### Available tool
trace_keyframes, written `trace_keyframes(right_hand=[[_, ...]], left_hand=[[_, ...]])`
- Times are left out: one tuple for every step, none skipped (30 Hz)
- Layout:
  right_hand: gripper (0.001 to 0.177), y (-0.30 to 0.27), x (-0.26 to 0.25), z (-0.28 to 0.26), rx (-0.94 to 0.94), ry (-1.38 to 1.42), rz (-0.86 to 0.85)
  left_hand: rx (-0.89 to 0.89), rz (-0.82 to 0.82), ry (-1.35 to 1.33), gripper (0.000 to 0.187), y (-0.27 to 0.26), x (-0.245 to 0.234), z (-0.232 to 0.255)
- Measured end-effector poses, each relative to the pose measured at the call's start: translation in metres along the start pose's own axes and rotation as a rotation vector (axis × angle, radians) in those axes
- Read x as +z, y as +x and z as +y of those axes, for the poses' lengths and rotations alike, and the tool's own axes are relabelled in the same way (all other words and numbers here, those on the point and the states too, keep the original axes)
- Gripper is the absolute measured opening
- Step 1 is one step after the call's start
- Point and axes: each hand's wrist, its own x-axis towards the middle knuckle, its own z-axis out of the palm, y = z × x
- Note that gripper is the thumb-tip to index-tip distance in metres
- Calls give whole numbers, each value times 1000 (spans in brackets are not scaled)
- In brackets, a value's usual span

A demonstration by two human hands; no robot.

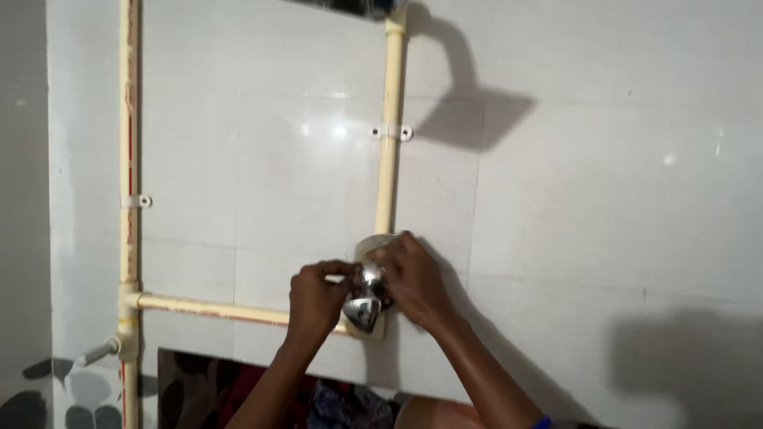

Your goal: The person scrubs a square shower head and the attached wall-mounted pipes and valve using a metal scrubber. The person works methodically from the shower head down to the lower pipe sections and the valve handle.

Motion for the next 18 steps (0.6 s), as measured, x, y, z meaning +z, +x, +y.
trace_keyframes(right_hand=[[44,-10,3,10,-13,149,62],[44,-16,5,20,73,271,96],[44,-24,9,30,159,393,129],[45,-34,14,38,252,517,166],[45,-44,24,45,332,574,205],[45,-55,35,50,413,628,241],[46,-67,44,53,495,682,279],[45,-74,51,56,436,647,283],[44,-79,57,57,378,612,288],[44,-81,60,56,316,579,294],[43,-81,60,55,295,501,268],[44,-78,58,53,271,424,245],[48,-72,54,52,247,346,222],[49,-68,49,50,178,330,223],[50,-66,46,48,109,313,224],[52,-67,43,47,40,293,221],[44,-71,44,45,79,247,223],[37,-79,48,42,118,200,222]], left_hand=[[7,-4,-12,21,-3,1,-2],[21,1,-28,21,-3,1,-2],[35,7,-45,21,-2,0,-1],[40,8,-55,21,-2,1,-2],[44,9,-66,22,-2,1,-2],[47,11,-78,22,-3,2,-3],[61,13,-92,23,-3,3,-5],[74,17,-106,23,-3,3,-5],[87,21,-120,24,-4,3,-7],[91,24,-127,24,-5,3,-8],[95,28,-134,24,-7,3,-9],[102,30,-141,24,-6,3,-8],[99,27,-148,25,-6,2,-8],[94,21,-153,25,-6,2,-7],[89,14,-159,25,-7,2,-8],[86,16,-188,26,-9,3,-10],[83,19,-217,27,-11,5,-12],[77,22,-247,28,-14,7,-16]])
